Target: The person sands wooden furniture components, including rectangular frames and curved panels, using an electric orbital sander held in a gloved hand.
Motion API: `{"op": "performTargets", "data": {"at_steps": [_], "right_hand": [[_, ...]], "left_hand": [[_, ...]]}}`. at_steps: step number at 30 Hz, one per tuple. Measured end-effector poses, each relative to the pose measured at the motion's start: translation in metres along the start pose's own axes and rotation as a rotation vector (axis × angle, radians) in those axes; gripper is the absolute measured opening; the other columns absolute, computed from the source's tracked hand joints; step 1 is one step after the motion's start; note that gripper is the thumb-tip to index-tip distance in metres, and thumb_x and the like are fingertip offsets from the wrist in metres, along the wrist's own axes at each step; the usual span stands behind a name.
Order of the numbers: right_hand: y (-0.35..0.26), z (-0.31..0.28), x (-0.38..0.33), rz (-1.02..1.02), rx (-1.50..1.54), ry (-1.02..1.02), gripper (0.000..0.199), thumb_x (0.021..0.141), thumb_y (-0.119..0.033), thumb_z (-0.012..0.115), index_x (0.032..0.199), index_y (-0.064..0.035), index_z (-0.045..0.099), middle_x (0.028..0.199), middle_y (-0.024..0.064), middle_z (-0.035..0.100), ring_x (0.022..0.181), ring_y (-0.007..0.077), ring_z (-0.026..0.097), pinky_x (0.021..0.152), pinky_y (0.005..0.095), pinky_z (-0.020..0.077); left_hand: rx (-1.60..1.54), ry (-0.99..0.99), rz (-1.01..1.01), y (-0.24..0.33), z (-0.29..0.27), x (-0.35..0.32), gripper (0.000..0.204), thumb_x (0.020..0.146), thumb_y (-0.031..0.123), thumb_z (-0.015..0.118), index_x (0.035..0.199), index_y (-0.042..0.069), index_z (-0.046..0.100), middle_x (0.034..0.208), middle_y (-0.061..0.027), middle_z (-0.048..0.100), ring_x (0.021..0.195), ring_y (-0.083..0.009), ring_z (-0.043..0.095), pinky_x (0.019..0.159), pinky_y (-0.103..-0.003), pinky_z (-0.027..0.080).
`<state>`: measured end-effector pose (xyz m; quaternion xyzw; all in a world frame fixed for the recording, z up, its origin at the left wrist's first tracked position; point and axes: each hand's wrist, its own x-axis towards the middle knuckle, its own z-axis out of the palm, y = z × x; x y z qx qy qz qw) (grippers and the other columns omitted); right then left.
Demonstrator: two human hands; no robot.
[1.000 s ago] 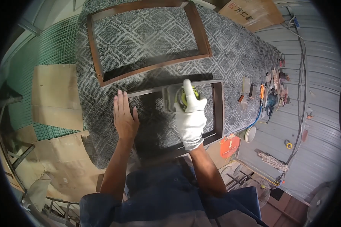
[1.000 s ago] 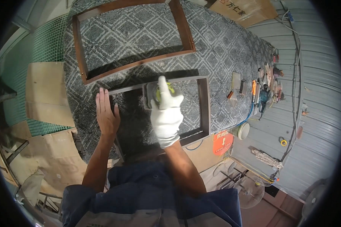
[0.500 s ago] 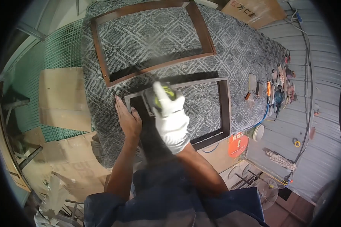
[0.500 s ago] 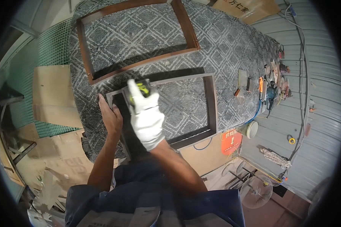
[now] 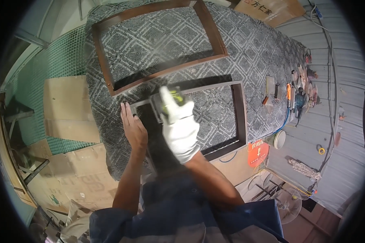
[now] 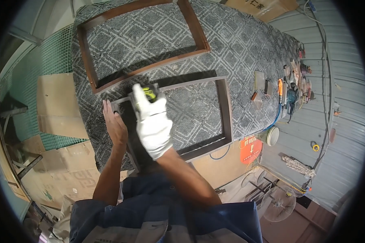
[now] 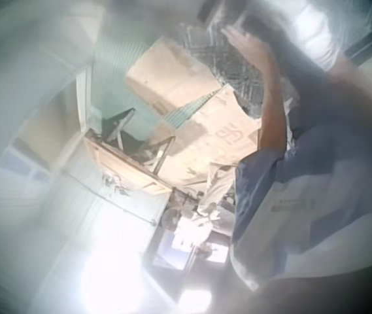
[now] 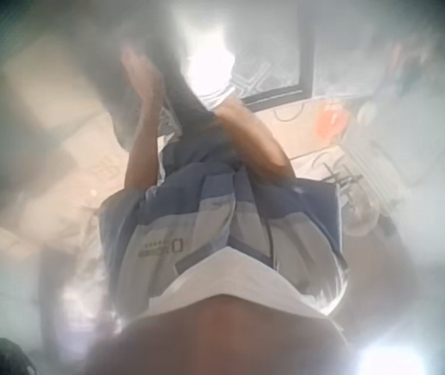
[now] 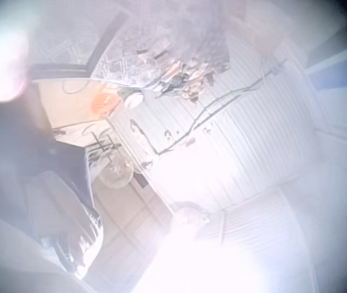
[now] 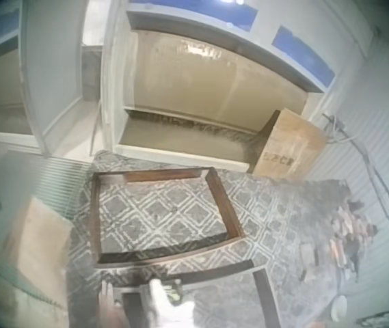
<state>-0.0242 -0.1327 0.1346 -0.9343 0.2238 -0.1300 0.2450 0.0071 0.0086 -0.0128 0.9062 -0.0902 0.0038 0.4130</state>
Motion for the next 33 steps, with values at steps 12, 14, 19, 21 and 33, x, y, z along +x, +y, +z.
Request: {"op": "performTargets", "data": {"at_steps": [12,14,19,21,33], "right_hand": [[0.085,-0.044,0.015,0.248,-0.074,0.125,0.084,0.081,-0.004,0.084,0.154,-0.0313,0.054,0.127,0.0182,0.057,0.103,0.0341,0.071,0.086,0.0386,0.0609],[0.064,-0.034,0.008,0.093,-0.135,0.112,0.073,0.084,-0.010,0.081,0.151,-0.0254,0.056,0.132,0.0274,0.056,0.088,0.0304,0.074,0.066,0.0354,0.0640],[0.032,-0.012,0.001,0.020,0.009,0.005,0.072,0.087,-0.007,0.073,0.154,-0.0280,0.055,0.140,0.0296,0.051,0.102,0.0389,0.072,0.076,0.0380,0.0632],[0.038,-0.013,0.001,-0.007,-0.022,0.035,0.079,0.082,-0.005,0.079,0.153,-0.0298,0.055,0.137,0.0278,0.052,0.095,0.0385,0.073,0.073,0.0369,0.0640],[0.216,-0.119,0.051,0.364,-0.175,0.147,0.078,0.085,-0.012,0.082,0.154,-0.0344,0.053,0.115,0.0165,0.056,0.102,0.0356,0.069,0.089,0.0422,0.0572]], "left_hand": [[0.527,-0.078,0.253,0.015,-0.003,0.003,0.047,0.107,0.021,0.048,0.152,0.013,0.057,0.164,-0.0136,0.044,0.148,-0.0420,0.039,0.125,-0.050,0.029],[0.529,-0.088,0.252,0.016,-0.001,0.002,0.047,0.106,0.022,0.049,0.153,0.014,0.056,0.164,-0.0137,0.044,0.148,-0.0421,0.039,0.125,-0.050,0.030],[0.522,-0.086,0.237,0.016,0.000,0.001,0.050,0.105,0.025,0.054,0.154,0.014,0.054,0.164,-0.0116,0.044,0.147,-0.0398,0.041,0.123,-0.050,0.032],[0.528,-0.066,0.255,0.016,-0.001,0.002,0.051,0.105,0.025,0.054,0.154,0.011,0.053,0.164,-0.0118,0.045,0.147,-0.0396,0.042,0.123,-0.049,0.033],[0.423,-0.010,0.286,0.010,-0.006,0.001,0.057,0.104,0.017,0.056,0.157,0.001,0.044,0.164,-0.0194,0.042,0.148,-0.0419,0.042,0.122,-0.048,0.037]]}}
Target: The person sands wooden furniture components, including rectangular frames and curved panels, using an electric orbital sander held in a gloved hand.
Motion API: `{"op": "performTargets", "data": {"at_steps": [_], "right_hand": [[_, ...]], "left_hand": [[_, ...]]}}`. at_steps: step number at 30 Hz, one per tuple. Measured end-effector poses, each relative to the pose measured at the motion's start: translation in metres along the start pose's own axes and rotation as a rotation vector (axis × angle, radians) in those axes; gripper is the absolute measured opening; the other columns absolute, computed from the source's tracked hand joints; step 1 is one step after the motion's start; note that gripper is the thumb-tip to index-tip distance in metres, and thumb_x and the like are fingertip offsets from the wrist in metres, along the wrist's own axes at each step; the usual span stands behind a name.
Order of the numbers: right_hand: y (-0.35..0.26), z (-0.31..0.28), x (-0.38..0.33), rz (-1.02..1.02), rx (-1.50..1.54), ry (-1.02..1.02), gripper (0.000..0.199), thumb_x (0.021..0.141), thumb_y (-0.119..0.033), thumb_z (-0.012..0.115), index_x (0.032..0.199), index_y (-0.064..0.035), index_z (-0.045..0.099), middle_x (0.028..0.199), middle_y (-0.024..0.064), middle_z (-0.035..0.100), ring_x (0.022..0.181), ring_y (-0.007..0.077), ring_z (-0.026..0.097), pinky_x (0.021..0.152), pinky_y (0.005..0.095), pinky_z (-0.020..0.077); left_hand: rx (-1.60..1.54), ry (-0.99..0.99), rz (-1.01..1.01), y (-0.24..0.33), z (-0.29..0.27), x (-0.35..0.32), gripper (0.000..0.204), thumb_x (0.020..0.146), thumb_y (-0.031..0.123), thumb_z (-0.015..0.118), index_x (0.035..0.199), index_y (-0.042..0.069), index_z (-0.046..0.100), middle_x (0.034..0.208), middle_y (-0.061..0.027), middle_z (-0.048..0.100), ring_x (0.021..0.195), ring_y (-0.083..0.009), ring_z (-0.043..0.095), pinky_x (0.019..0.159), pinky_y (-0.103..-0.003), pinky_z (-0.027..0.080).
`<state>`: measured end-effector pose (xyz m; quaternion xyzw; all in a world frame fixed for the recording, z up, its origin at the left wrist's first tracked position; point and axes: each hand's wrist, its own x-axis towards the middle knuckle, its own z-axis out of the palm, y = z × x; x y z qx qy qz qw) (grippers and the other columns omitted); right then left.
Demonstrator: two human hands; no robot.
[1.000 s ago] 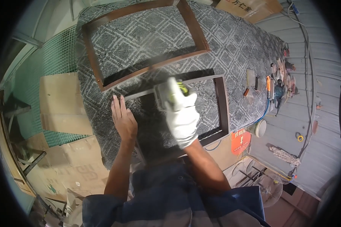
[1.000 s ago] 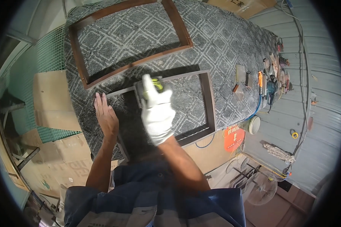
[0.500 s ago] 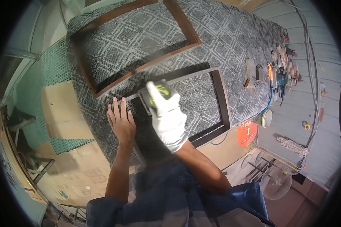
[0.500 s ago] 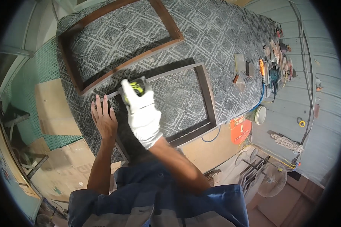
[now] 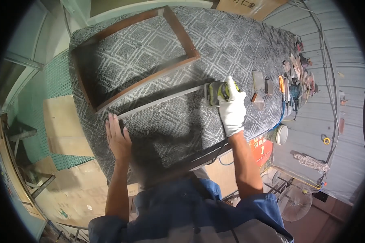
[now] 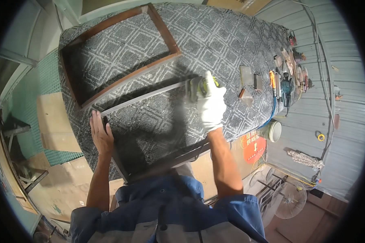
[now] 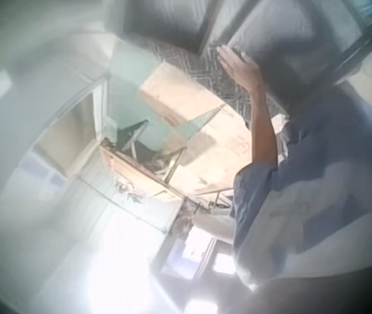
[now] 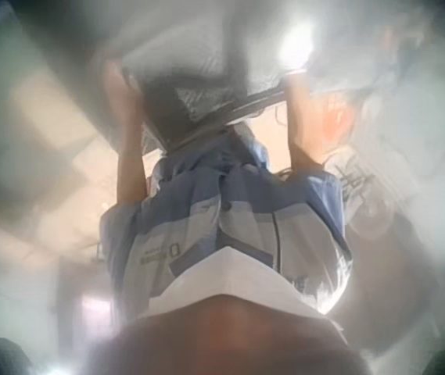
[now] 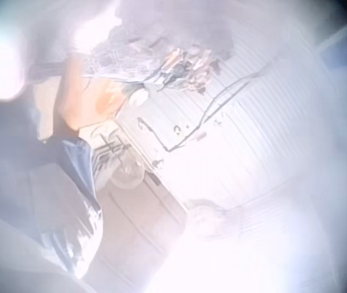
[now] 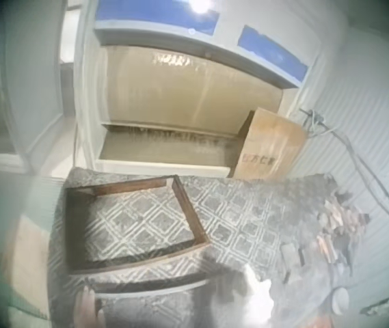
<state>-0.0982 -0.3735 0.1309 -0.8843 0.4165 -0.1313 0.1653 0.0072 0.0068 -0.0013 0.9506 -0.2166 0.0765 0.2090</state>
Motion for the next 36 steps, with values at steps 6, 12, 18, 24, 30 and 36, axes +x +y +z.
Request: {"op": "performTargets", "data": {"at_steps": [6,12,18,24,30,36], "right_hand": [[0.097,-0.050,0.040,-0.116,0.001,0.131,0.081,0.083,-0.011,0.083,0.155,-0.0327,0.052,0.119,0.0177,0.058,0.101,0.0362,0.069,0.086,0.0418,0.0572],[0.221,-0.097,0.045,0.071,0.100,0.043,0.088,0.083,-0.011,0.083,0.159,-0.0326,0.045,0.126,0.0204,0.057,0.107,0.0383,0.065,0.092,0.0436,0.0548],[0.362,-0.138,0.013,0.128,0.062,0.165,0.084,0.082,-0.005,0.080,0.159,-0.0163,0.047,0.125,0.0190,0.064,0.110,0.0342,0.061,0.098,0.0426,0.0500],[0.438,-0.186,-0.030,0.372,-0.051,0.248,0.085,0.082,-0.007,0.082,0.158,-0.0231,0.050,0.125,0.0161,0.058,0.109,0.0335,0.062,0.094,0.0418,0.0512],[0.437,-0.192,-0.051,0.584,0.143,0.180,0.091,0.079,-0.002,0.082,0.159,-0.0252,0.047,0.126,0.0153,0.057,0.112,0.0357,0.064,0.094,0.0416,0.0537],[0.405,-0.171,-0.042,0.509,0.197,-0.018,0.089,0.072,0.001,0.083,0.154,-0.0172,0.053,0.138,0.0178,0.055,0.119,0.0396,0.064,0.095,0.0431,0.0562]], "left_hand": [[-0.192,-0.203,-0.493,-0.003,-0.010,-0.090,0.062,0.103,0.029,0.062,0.150,-0.008,0.044,0.149,-0.0341,0.050,0.135,-0.0502,0.051,0.111,-0.051,0.045],[0.039,-0.348,-0.703,0.007,-0.015,-0.163,0.052,0.097,0.046,0.066,0.092,-0.005,0.074,0.089,-0.0317,0.071,0.091,-0.0551,0.067,0.079,-0.059,0.051],[-0.010,-0.545,-0.667,0.078,-0.015,-0.154,0.053,0.101,0.047,0.062,0.096,-0.005,0.073,0.096,-0.0311,0.072,0.095,-0.0520,0.067,0.083,-0.058,0.050],[-0.114,-0.438,-0.461,0.194,0.050,-0.108,0.050,0.098,0.042,0.066,0.095,-0.007,0.068,0.084,-0.0252,0.067,0.077,-0.0378,0.063,0.073,-0.053,0.047],[-0.375,-0.385,-0.453,0.355,0.146,0.050,0.046,0.100,0.036,0.065,0.100,-0.009,0.072,0.086,-0.0277,0.071,0.082,-0.0417,0.071,0.073,-0.050,0.053],[-0.279,-0.260,-0.225,0.477,0.237,0.258,0.047,0.099,0.033,0.062,0.088,-0.012,0.072,0.078,-0.0269,0.072,0.077,-0.0483,0.071,0.073,-0.054,0.054]]}}
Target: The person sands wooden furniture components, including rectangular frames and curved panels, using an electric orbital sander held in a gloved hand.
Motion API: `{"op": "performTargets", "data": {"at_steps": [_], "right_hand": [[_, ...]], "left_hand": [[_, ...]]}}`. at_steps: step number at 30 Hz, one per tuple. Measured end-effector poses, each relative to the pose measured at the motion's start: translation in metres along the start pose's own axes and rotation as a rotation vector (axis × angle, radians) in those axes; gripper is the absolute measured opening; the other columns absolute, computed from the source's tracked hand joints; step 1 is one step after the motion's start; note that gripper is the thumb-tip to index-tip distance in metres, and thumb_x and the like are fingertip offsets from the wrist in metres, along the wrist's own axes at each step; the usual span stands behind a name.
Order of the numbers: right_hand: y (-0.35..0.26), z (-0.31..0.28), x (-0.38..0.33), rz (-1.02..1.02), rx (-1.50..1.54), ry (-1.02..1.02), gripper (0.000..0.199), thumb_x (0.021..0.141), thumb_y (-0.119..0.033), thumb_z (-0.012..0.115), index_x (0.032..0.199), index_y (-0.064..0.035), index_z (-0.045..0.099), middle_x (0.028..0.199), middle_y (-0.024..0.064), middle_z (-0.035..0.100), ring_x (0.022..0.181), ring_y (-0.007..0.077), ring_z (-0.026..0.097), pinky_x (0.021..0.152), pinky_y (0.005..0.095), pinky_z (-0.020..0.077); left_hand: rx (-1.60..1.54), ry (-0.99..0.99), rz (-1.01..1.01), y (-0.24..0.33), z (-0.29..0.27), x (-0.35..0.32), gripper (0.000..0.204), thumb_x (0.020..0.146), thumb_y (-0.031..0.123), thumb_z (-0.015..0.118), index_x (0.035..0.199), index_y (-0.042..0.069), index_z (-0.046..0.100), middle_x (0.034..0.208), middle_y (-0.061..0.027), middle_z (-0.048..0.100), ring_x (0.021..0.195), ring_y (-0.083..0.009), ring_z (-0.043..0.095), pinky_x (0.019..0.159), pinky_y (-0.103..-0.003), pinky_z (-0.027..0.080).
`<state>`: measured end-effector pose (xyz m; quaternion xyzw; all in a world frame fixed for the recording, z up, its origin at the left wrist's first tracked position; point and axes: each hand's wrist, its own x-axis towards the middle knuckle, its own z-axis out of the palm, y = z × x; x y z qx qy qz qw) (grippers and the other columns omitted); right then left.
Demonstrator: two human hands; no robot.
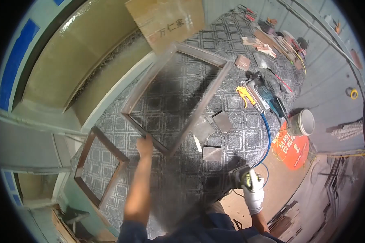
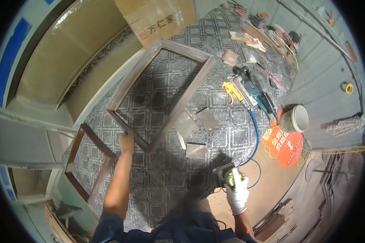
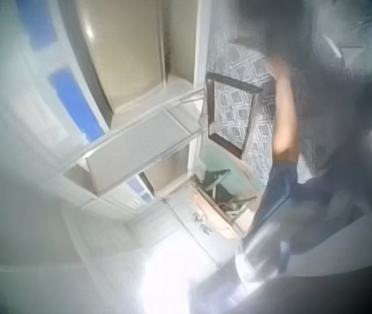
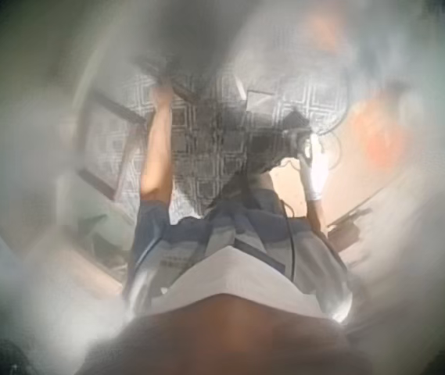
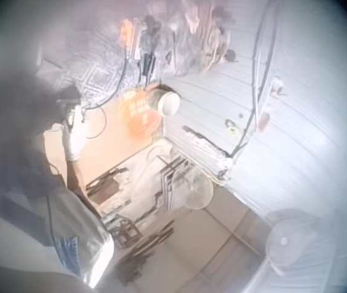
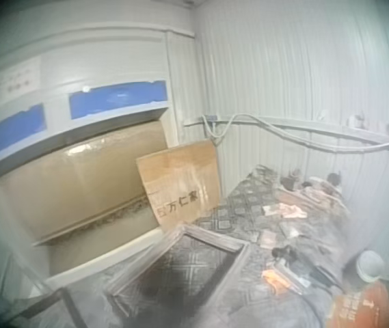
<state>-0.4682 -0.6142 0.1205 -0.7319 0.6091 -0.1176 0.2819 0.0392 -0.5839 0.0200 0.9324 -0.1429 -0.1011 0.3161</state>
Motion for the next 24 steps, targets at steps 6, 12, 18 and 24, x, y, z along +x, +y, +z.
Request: {"op": "performTargets", "data": {"at_steps": [6,12,18,24], "right_hand": [[-0.018,0.041,0.002,-0.018,0.035,-0.081,0.080,0.075,-0.006,0.085,0.148,-0.0202,0.058,0.138,0.0189,0.055,0.118,0.0397,0.065,0.090,0.0447,0.0583],[-0.004,0.064,0.000,-0.104,-0.090,-0.155,0.073,0.073,-0.011,0.087,0.142,-0.0204,0.064,0.139,0.0137,0.056,0.117,0.0355,0.066,0.088,0.0441,0.0593],[-0.022,0.059,0.019,-0.029,-0.127,-0.262,0.076,0.077,-0.007,0.083,0.147,-0.0199,0.057,0.136,0.0136,0.054,0.118,0.0376,0.065,0.088,0.0459,0.0590],[-0.055,0.058,0.039,-0.042,-0.117,-0.334,0.093,0.072,-0.012,0.089,0.155,-0.0168,0.047,0.130,0.0182,0.061,0.117,0.0376,0.064,0.095,0.0471,0.0560]], "left_hand": [[0.054,-0.233,-0.105,0.034,0.024,0.078,0.041,0.100,0.028,0.060,0.102,-0.011,0.072,0.088,-0.0264,0.074,0.083,-0.0451,0.071,0.078,-0.049,0.054],[-0.013,0.062,0.332,-0.029,-0.033,0.038,0.052,0.103,0.025,0.063,0.145,-0.005,0.055,0.132,-0.0300,0.066,0.126,-0.0435,0.062,0.107,-0.042,0.048],[0.434,0.190,0.121,-0.209,-0.161,-0.045,0.066,0.096,0.026,0.074,0.152,0.000,0.050,0.160,-0.0283,0.044,0.146,-0.0488,0.041,0.121,-0.051,0.035],[0.409,0.070,0.190,-0.320,-0.231,-0.051,0.027,0.088,0.023,0.078,0.106,0.004,0.074,0.082,-0.0222,0.071,0.077,-0.0460,0.069,0.067,-0.049,0.054]]}}
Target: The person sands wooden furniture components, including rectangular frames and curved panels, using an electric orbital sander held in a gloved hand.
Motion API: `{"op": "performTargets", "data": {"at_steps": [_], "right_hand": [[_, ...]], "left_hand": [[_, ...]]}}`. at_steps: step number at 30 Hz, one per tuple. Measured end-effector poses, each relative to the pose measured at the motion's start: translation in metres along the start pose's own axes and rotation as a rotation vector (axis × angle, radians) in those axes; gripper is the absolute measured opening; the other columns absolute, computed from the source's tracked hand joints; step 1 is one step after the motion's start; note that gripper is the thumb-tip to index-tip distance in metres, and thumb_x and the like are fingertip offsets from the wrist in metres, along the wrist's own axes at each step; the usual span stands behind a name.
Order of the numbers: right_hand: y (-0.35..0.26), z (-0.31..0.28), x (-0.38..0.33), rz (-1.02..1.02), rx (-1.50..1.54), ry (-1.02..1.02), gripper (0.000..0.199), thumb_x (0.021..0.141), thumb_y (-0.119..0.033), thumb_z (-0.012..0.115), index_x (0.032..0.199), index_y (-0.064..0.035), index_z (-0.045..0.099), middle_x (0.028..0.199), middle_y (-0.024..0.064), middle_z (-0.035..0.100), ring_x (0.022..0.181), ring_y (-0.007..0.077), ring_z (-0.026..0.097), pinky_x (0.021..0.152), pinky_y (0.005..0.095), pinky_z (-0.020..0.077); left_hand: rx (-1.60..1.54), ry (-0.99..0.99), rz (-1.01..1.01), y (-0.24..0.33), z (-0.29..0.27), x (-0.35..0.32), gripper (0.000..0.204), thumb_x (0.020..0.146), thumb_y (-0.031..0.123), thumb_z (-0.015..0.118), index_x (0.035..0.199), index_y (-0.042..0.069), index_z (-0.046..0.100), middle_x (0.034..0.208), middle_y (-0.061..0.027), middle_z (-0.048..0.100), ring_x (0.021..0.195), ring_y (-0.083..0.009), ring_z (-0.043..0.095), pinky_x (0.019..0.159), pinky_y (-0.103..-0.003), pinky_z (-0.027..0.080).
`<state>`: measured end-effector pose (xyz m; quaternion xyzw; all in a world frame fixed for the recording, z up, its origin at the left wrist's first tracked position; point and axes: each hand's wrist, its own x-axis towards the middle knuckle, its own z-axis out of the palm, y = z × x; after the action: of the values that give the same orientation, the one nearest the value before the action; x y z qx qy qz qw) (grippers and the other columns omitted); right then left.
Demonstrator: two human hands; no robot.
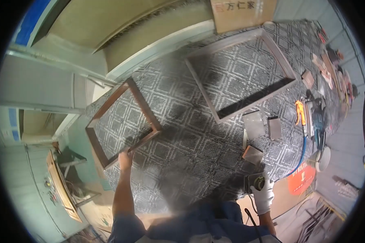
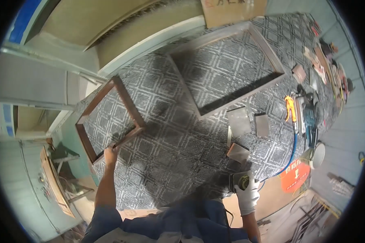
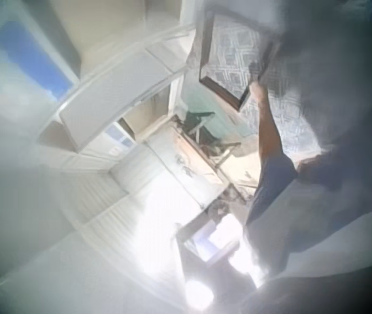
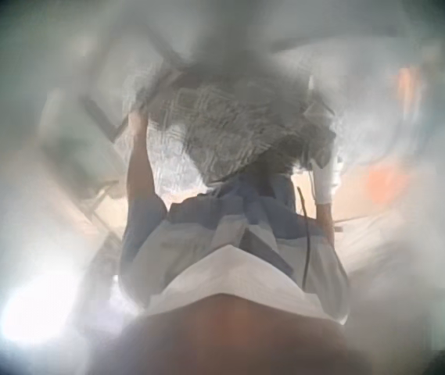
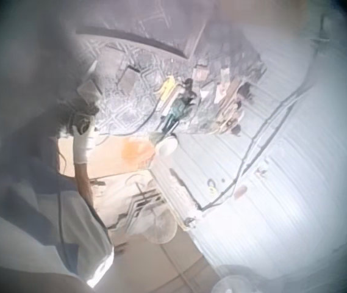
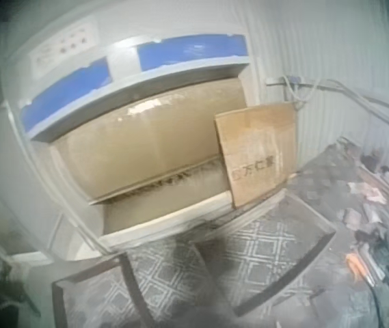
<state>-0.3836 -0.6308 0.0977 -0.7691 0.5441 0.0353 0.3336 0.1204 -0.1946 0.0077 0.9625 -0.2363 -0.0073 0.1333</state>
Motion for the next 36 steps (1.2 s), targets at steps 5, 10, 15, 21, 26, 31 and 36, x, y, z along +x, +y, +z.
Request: {"op": "performTargets", "data": {"at_steps": [5,10,15,21,26,31,36], "right_hand": [[0.004,-0.010,-0.014,-0.069,-0.140,-0.078,0.089,0.074,-0.017,0.088,0.153,-0.0158,0.049,0.127,0.0190,0.062,0.117,0.0384,0.063,0.096,0.0471,0.0552],[-0.038,-0.019,-0.056,-0.368,-0.118,-0.030,0.084,0.067,-0.019,0.094,0.143,-0.0155,0.059,0.129,0.0187,0.063,0.111,0.0377,0.067,0.092,0.0450,0.0567],[-0.098,-0.048,-0.112,-0.635,0.003,0.052,0.080,0.069,-0.026,0.094,0.142,-0.0181,0.062,0.123,0.0184,0.066,0.100,0.0358,0.072,0.083,0.0421,0.0595],[-0.185,-0.111,-0.184,-0.875,0.000,0.153,0.074,0.067,-0.019,0.095,0.137,-0.0177,0.067,0.114,0.0114,0.065,0.089,0.0298,0.074,0.072,0.0364,0.0605],[-0.261,-0.135,-0.224,-1.075,-0.146,0.097,0.071,0.072,-0.024,0.090,0.139,-0.0239,0.066,0.115,0.0103,0.064,0.081,0.0290,0.073,0.068,0.0357,0.0605],[-0.325,-0.099,-0.215,-1.153,-0.400,-0.078,0.071,0.077,-0.031,0.083,0.144,-0.0313,0.060,0.107,0.0131,0.061,0.074,0.0336,0.071,0.068,0.0406,0.0606],[-0.369,-0.054,-0.177,-1.452,-0.357,-0.061,0.064,0.079,-0.035,0.080,0.139,-0.0251,0.062,0.107,0.0128,0.063,0.070,0.0299,0.071,0.062,0.0399,0.0594]], "left_hand": [[-0.165,0.006,-0.066,0.052,-0.039,0.000,0.023,0.089,0.027,0.079,0.095,0.004,0.076,0.079,-0.0188,0.071,0.073,-0.0419,0.068,0.070,-0.045,0.054],[-0.262,0.098,-0.069,0.082,-0.121,-0.040,0.033,0.085,0.036,0.085,0.086,0.005,0.074,0.072,-0.0119,0.067,0.068,-0.0351,0.064,0.091,-0.046,0.049],[-0.096,0.209,-0.055,0.110,-0.215,-0.067,0.048,0.081,0.045,0.087,0.067,0.006,0.063,0.059,-0.0123,0.059,0.058,-0.0370,0.058,0.059,-0.046,0.048],[-0.042,-0.100,0.011,0.133,-0.254,-0.107,0.056,0.091,0.062,0.070,0.074,0.008,0.072,0.068,-0.0163,0.069,0.070,-0.0407,0.069,0.065,-0.050,0.054],[-0.108,-0.156,0.036,0.132,-0.239,-0.141,0.067,0.091,0.074,0.060,0.077,0.009,0.074,0.074,-0.0163,0.072,0.075,-0.0395,0.071,0.068,-0.051,0.054],[-0.080,-0.078,0.079,0.132,-0.228,-0.135,0.062,0.098,0.066,0.054,0.079,0.011,0.075,0.077,-0.0178,0.073,0.077,-0.0396,0.072,0.072,-0.052,0.056],[-0.069,0.025,0.134,0.125,-0.209,-0.121,0.054,0.108,0.046,0.046,0.077,0.011,0.073,0.077,-0.0180,0.073,0.073,-0.0412,0.071,0.068,-0.054,0.056]]}}
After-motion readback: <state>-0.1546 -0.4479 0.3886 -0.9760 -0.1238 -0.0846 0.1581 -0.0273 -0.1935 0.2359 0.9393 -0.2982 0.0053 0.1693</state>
